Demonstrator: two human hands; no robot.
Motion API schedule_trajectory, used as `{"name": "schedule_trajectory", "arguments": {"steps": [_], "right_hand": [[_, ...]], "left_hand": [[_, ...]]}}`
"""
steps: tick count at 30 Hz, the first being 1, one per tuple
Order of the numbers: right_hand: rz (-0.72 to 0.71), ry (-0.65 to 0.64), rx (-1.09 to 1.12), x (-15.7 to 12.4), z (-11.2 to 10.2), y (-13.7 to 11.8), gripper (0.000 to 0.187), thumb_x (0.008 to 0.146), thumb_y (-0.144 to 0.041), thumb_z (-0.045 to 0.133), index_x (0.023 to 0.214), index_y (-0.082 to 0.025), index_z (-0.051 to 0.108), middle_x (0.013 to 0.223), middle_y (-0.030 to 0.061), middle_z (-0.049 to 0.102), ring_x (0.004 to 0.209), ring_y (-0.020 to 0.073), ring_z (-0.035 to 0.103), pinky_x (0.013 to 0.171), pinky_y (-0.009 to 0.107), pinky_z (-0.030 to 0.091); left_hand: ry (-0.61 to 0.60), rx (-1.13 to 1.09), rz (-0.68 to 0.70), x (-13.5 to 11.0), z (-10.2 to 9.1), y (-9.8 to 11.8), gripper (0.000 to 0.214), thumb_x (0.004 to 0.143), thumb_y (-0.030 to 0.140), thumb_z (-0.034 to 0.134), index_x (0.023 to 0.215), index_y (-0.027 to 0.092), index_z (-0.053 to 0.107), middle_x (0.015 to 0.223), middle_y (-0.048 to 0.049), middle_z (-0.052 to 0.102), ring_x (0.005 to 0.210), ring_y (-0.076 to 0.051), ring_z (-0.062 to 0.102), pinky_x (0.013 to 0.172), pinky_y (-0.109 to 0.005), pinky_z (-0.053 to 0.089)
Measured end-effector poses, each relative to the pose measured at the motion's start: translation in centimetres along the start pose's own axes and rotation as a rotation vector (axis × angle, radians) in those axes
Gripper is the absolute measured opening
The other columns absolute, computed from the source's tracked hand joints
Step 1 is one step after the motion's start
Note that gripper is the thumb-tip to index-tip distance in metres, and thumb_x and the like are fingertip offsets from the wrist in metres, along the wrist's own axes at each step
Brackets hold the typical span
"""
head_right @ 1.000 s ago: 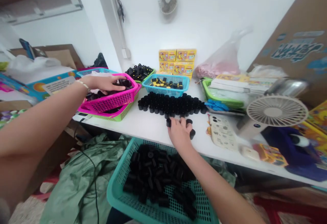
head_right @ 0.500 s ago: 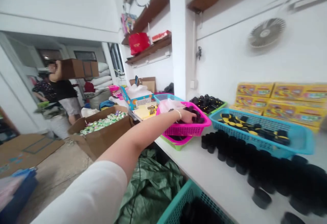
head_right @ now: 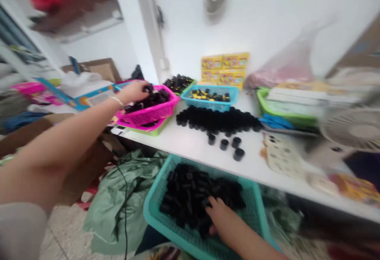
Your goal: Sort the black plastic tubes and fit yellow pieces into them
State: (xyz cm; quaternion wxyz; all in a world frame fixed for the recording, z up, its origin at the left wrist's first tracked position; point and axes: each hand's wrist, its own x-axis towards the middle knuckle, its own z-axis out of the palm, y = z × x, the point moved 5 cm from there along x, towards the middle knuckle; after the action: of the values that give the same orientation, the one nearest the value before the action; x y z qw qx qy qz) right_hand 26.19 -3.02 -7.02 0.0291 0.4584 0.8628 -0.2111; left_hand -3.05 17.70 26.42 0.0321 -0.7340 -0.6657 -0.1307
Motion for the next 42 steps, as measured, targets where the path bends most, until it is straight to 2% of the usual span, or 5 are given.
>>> {"name": "schedule_trajectory", "arguments": {"steps": [7, 15, 22, 26, 42], "right_hand": [[-0.014, 0.148, 0.180, 0.7, -4.1, 1.1, 0.021, 0.072, -0.002, 0.060, 0.080, -0.020, 0.068, 0.090, 0.0053, 0.065, 0.090, 0.0209, 0.061, 0.083, 0.032, 0.048], [0.081, 0.590, 0.723, -1.3, -8.7, 1.3, 0.012, 0.079, -0.016, 0.058, 0.088, -0.022, 0.052, 0.090, 0.0020, 0.055, 0.075, 0.0144, 0.060, 0.066, 0.027, 0.053], [-0.076, 0.946, 1.101, -5.0, -12.2, -2.1, 0.024, 0.085, -0.019, 0.063, 0.105, -0.027, 0.053, 0.104, 0.0042, 0.059, 0.088, 0.0137, 0.064, 0.073, 0.026, 0.056], [-0.086, 1.079, 1.024, -6.1, -12.9, -3.7, 0.028, 0.082, -0.012, 0.067, 0.103, -0.028, 0.057, 0.110, 0.0061, 0.058, 0.097, 0.0163, 0.062, 0.076, 0.027, 0.056], [-0.108, 0.975, 1.131, -6.1, -12.4, -4.0, 0.031, 0.088, -0.017, 0.062, 0.114, -0.032, 0.065, 0.110, 0.0049, 0.054, 0.063, 0.0073, 0.059, 0.057, 0.024, 0.056]], "left_hand": [[0.313, -0.127, -0.042, -1.9, -2.7, -0.8, 0.048, 0.090, 0.042, 0.052, 0.129, 0.013, 0.048, 0.100, -0.0023, 0.068, 0.079, -0.018, 0.068, 0.070, -0.033, 0.057], [0.346, -0.703, 0.069, -5.6, 1.7, 1.1, 0.044, 0.088, 0.050, 0.056, 0.126, 0.028, 0.050, 0.094, 0.0029, 0.067, 0.070, -0.013, 0.065, 0.051, -0.024, 0.048], [-0.381, -1.172, 0.074, -15.5, 12.7, 9.3, 0.025, 0.085, 0.033, 0.065, 0.107, 0.023, 0.058, 0.067, 0.0047, 0.054, 0.039, -0.005, 0.046, 0.034, -0.018, 0.035], [-0.504, -1.385, -0.090, -19.2, 16.5, 11.7, 0.023, 0.085, 0.033, 0.066, 0.101, 0.022, 0.055, 0.069, 0.0057, 0.050, 0.039, -0.003, 0.044, 0.035, -0.015, 0.035], [-0.580, -1.344, -0.139, -20.7, 17.0, 12.4, 0.026, 0.082, 0.029, 0.067, 0.105, 0.022, 0.057, 0.058, 0.0084, 0.042, 0.040, -0.006, 0.044, 0.038, -0.016, 0.032]]}}
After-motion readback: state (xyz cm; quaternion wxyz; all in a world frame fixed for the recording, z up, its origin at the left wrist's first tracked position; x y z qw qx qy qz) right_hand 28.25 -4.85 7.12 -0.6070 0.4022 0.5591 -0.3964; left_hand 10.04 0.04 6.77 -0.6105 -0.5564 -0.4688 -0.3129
